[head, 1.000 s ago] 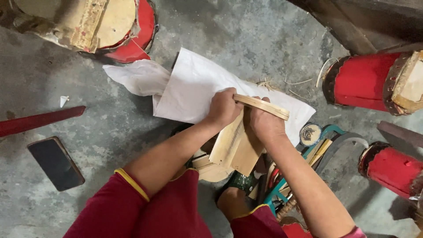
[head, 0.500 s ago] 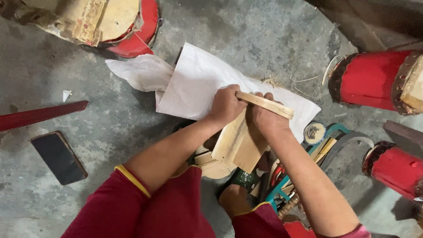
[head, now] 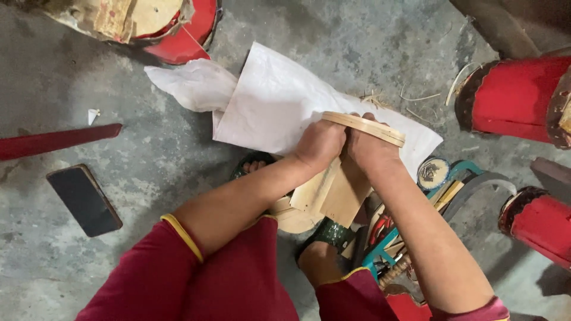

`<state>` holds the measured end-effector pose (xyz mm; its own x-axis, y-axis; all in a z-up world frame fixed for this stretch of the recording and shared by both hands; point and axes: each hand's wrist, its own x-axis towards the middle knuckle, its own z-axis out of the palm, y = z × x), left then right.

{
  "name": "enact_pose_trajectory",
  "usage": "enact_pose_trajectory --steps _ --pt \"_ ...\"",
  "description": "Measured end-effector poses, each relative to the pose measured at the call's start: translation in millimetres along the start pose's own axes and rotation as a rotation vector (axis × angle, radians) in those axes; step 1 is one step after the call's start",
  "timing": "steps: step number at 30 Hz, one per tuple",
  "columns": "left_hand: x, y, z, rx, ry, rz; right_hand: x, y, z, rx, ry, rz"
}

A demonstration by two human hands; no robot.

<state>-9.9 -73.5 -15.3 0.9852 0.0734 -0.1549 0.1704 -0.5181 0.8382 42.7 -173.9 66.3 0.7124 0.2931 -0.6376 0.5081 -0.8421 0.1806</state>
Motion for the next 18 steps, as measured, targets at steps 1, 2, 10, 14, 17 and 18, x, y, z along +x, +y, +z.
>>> enact_pose_trajectory --steps 1,2,10,14,17,18 --pt "0.6 -1.4 1.8 0.002 -0.007 0.001 1.1 0.0 0.9 0.005 -0.004 0.003" --pt "1.2 -3.0 4.0 0.031 0.014 0.021 2.4 0.1 2.4 -0.010 -0.005 -0.003" --pt "1.0 -11.0 10.3 0.173 0.143 0.122 8.6 3.8 21.3 -0.008 0.059 -0.018" --pt "-0.4 -13.5 22.8 0.251 0.211 0.197 -5.9 2.0 15.4 0.041 0.111 -0.026" --pt "2.8 -34.9 45.8 0.295 0.218 0.247 -46.6 -19.6 -25.5 0.272 0.101 -0.015" --pt "5.4 -44.2 55.8 0.310 0.204 0.271 -63.8 -28.3 -44.0 0.450 0.074 -0.005"
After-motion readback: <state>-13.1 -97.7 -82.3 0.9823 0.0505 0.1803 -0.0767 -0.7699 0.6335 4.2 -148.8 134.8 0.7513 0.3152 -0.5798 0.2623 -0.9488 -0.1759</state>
